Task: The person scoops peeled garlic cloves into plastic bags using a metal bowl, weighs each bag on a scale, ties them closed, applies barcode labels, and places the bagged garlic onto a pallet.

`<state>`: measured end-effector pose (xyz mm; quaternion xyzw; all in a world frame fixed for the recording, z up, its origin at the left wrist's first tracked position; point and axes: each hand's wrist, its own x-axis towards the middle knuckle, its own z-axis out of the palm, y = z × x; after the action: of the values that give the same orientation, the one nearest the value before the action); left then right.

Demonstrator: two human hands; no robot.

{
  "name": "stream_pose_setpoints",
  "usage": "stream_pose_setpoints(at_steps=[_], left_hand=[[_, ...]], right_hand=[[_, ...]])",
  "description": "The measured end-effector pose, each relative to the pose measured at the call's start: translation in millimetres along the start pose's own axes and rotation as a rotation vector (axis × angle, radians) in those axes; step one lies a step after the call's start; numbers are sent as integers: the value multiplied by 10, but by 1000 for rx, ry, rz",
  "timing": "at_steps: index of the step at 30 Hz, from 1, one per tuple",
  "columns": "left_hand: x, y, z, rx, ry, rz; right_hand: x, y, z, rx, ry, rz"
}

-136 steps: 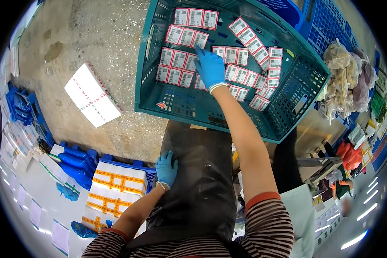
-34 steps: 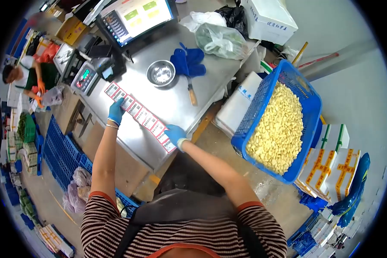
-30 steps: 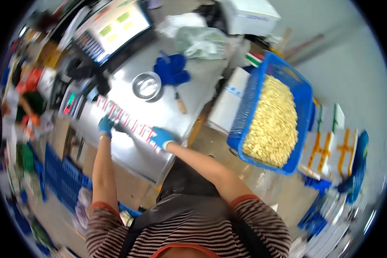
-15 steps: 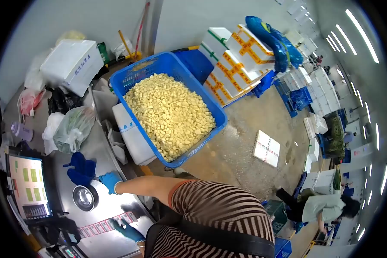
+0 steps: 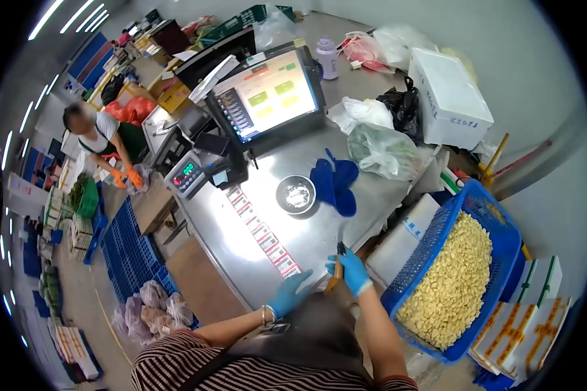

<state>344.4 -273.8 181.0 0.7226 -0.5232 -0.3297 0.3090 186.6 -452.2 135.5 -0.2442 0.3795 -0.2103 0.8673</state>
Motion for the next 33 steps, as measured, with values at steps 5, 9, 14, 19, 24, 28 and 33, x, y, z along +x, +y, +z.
stream_pose_setpoints(at_steps=[5,9,14,19,24,28,33], left_hand=[[-84,-173,192,32,-69,100],[13,62,103,43,-211,113],[100,-11,175,137,-307,196],[106,-128,337,209,-350,290],[151,-252,582,133,-485,303],[287,-84,785,86,-645,260],[501,504,1086,76,-791,302]], right_hand=[[-878,231,-250,58,-168,95],[-1264,73,8,-112,-33,25],[-1500,-83,100,-260,101,-48],[-1861,-78,-44,-310,310,-174],[-2520,143,-557,-695,849,-198],[-3144,407,-708,-338,1146,-211],[-3604,776,-1007,-26,1274,-339]])
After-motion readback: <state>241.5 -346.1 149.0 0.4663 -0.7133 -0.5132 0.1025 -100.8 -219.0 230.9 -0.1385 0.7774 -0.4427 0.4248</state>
